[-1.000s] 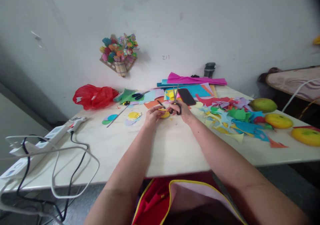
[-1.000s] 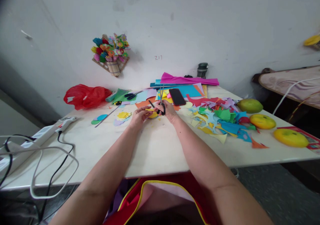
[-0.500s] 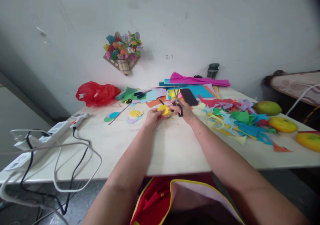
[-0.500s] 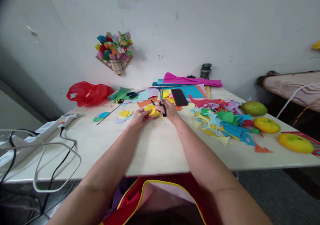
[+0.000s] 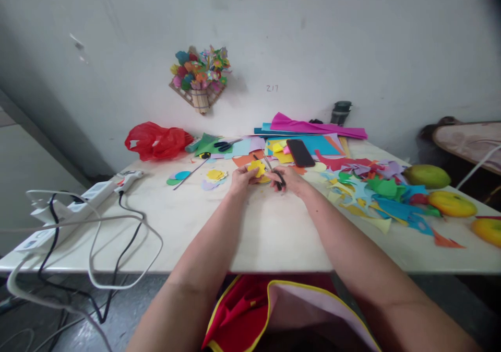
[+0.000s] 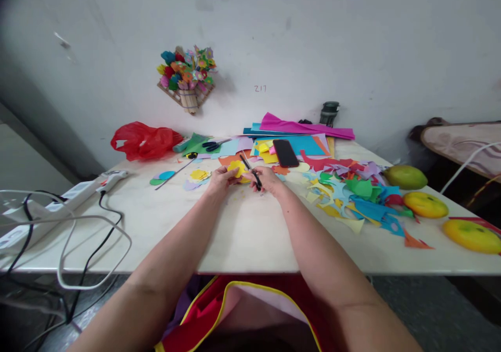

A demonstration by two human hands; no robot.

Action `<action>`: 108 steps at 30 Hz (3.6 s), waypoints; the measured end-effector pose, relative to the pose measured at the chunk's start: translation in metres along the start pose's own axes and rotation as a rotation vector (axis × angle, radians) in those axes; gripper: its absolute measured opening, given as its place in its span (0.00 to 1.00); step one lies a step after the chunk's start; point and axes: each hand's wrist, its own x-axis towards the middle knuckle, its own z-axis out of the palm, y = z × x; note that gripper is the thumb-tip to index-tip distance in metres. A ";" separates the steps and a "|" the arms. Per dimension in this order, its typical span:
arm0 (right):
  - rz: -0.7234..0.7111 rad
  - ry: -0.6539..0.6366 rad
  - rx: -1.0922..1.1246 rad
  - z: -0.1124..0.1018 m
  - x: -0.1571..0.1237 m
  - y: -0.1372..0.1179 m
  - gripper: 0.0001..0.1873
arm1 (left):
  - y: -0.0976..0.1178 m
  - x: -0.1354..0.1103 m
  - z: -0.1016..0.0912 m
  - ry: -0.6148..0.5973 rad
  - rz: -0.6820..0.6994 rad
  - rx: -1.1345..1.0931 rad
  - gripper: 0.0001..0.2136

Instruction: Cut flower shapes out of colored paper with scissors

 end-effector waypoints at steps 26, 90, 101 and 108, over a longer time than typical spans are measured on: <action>0.033 -0.154 -0.063 -0.002 -0.002 0.002 0.15 | 0.007 -0.003 0.006 0.122 -0.109 -0.299 0.05; 0.039 -0.113 -0.018 0.001 0.002 0.005 0.11 | 0.004 -0.004 0.011 0.117 -0.101 -0.324 0.04; -0.020 -0.169 -0.023 -0.011 0.002 0.006 0.13 | 0.001 -0.002 0.005 -0.003 -0.072 -0.246 0.05; -0.023 -0.200 -0.083 -0.013 0.003 0.006 0.14 | 0.002 -0.002 0.004 -0.026 -0.058 -0.224 0.05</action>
